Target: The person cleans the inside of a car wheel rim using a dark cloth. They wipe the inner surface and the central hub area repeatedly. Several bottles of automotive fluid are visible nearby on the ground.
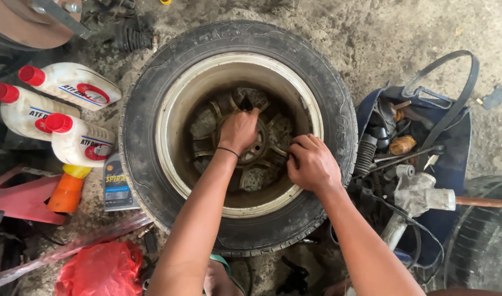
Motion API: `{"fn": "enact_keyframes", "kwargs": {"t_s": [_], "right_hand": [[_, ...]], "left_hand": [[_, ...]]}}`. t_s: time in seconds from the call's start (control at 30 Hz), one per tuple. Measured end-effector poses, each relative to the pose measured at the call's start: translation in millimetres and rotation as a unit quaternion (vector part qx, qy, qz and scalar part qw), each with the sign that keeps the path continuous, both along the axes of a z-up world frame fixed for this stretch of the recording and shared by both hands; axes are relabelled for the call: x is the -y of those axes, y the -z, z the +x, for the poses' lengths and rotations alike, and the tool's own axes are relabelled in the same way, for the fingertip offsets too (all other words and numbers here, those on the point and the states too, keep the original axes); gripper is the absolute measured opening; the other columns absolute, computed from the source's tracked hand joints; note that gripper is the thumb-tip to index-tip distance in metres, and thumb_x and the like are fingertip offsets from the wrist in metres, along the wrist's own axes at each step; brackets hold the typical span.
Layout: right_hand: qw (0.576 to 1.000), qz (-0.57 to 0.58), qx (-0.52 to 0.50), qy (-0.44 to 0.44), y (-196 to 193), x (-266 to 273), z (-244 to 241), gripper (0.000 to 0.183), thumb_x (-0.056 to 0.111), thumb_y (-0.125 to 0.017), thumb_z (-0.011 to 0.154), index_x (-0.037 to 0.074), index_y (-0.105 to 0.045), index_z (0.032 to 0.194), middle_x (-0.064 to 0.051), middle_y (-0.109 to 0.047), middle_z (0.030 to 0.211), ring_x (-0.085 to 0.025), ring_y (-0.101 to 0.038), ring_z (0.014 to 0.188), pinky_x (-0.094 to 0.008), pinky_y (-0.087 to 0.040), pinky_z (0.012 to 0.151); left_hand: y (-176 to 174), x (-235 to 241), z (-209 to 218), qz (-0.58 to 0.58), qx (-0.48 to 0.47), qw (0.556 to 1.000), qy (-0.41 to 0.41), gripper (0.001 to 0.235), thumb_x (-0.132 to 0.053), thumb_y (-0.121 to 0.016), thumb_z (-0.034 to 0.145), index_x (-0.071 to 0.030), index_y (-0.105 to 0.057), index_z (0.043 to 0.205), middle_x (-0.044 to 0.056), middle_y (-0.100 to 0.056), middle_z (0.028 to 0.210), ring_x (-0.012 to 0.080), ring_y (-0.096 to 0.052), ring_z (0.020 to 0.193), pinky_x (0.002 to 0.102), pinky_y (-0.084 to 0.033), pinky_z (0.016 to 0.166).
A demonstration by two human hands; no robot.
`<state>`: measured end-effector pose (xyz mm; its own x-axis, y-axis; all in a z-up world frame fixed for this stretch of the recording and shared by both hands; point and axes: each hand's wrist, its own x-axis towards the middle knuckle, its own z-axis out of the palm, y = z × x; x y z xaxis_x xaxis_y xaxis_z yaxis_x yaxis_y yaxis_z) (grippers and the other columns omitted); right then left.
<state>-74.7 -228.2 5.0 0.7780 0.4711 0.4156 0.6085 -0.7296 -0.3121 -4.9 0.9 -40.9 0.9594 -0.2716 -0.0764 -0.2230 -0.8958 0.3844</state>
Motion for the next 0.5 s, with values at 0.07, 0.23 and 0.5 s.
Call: {"fn": "enact_keyframes", "kwargs": {"t_s": [0.07,0.23,0.5], "right_hand": [[1.000,-0.002,-0.001,-0.001,0.7,1.1,0.0,0.006,0.016,-0.069,0.074,0.011,-0.071,0.076,-0.008,-0.067,0.090,-0.030,-0.067,0.086,-0.040,-0.055,0.079],[1.000,-0.002,-0.005,-0.009,0.8,1.6,-1.6,0.007,0.015,-0.069,0.074,0.010,-0.072,0.078,-0.008,-0.067,0.091,-0.030,-0.067,0.086,-0.040,-0.055,0.079],[1.000,0.005,-0.012,0.003,-14.6,-0.4,-3.0,0.012,0.012,-0.069,0.075,0.010,-0.074,0.087,-0.009,-0.069,0.095,-0.032,-0.069,0.090,-0.041,-0.057,0.081]], "left_hand": [[-4.2,9.1,-2.9,0.013,0.005,1.000,-0.001,0.040,-0.010,-0.050,0.088,-0.007,-0.063,0.126,0.026,-0.074,0.086,0.0431,-0.076,0.082,0.052,-0.062,0.069],[6.9,32.1,-11.8,0.016,0.047,0.996,0.077,0.032,-0.004,-0.053,0.085,0.000,-0.069,0.113,0.030,-0.074,0.083,0.0431,-0.076,0.086,0.053,-0.040,0.116],[-43.6,25.2,-33.7,-0.136,-0.078,0.988,0.010,0.033,-0.027,-0.061,0.083,-0.009,-0.073,0.107,0.026,-0.074,0.088,0.0485,-0.071,0.097,0.059,-0.049,0.105]]}}
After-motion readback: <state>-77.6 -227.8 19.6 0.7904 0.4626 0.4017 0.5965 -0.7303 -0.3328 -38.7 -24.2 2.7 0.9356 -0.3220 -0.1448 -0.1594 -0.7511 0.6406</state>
